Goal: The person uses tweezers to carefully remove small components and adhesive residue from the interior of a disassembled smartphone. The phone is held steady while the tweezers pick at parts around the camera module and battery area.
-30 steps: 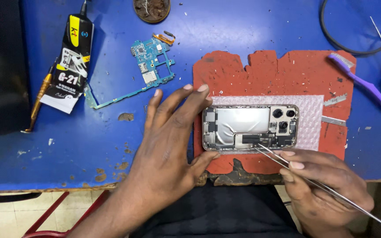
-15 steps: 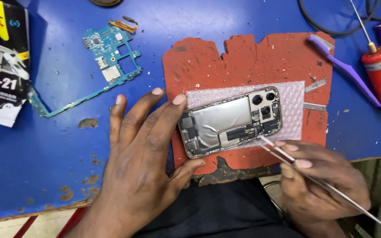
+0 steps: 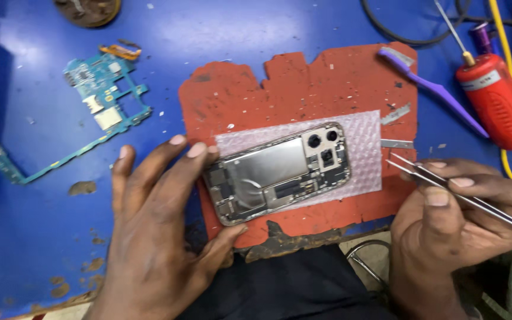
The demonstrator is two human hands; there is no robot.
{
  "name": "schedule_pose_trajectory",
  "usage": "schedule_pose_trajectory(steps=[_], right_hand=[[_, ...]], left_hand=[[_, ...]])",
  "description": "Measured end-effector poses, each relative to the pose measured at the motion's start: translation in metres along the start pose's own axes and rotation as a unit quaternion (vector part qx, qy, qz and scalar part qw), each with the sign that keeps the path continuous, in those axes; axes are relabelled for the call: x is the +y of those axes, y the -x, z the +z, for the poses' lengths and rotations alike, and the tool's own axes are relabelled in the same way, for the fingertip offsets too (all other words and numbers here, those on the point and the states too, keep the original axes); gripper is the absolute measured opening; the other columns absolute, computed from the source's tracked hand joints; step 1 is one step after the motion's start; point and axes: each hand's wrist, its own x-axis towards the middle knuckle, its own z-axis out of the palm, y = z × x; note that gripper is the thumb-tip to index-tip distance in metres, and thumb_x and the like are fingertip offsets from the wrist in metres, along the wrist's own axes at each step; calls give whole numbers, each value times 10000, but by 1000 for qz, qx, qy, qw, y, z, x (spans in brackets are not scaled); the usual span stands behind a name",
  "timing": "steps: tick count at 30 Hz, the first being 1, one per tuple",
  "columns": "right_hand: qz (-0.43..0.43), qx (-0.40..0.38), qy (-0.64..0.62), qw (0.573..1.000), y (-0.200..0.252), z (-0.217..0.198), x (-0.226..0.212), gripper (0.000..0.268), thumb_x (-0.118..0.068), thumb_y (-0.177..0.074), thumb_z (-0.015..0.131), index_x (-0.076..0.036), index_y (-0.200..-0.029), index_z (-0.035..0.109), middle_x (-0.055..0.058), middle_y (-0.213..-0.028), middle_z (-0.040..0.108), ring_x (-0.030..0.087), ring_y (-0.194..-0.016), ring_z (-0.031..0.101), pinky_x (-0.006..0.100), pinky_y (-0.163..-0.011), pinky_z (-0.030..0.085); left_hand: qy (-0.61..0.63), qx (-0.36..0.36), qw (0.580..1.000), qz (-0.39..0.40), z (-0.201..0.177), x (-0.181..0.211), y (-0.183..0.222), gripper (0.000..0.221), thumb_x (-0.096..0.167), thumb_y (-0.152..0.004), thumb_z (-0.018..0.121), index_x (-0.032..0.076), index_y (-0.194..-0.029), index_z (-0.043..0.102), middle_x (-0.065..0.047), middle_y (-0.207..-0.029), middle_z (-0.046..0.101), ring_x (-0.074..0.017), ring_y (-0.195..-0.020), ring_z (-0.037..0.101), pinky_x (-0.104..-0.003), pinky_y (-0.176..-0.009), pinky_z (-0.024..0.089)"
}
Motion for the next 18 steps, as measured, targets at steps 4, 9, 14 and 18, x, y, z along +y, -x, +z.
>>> schedule_pose_trajectory(steps=[4,9,14,18], right_hand=[[8,7,-13,1000,-2,-1,2,231,-24,-1133,749,-9,-1139,518,171,-987,661,220,-875,716,369,-851,684],[3,22,-25,999,-1,-4,7,227,-16,-1121,742,-3,-1151,517,165,-984,641,222,-880,714,394,-842,688],[-9,25,-33,999,0,-6,9,233,2,-1133,740,2,-1191,514,149,-1000,617,215,-897,698,424,-859,698],[4,31,-38,999,2,-6,6,229,-3,-1143,741,13,-1185,516,162,-1002,621,208,-878,687,422,-859,696]], left_hand=[[-26,1,1000,1,2,0,-2,969,315,-678,907,47,-1452,389,-117,-1403,564,-347,-1413,452,-623,-1240,199],[-36,-8,999,-11,5,1,-3,973,325,-683,889,12,-1450,377,-85,-1384,624,-345,-1435,426,-625,-1244,169],[-62,-28,998,-21,5,1,-5,972,338,-661,890,26,-1443,405,-84,-1393,614,-344,-1439,413,-614,-1253,153],[-70,-36,996,-30,5,3,-5,984,345,-634,884,29,-1443,421,-120,-1401,594,-348,-1436,403,-618,-1248,144]])
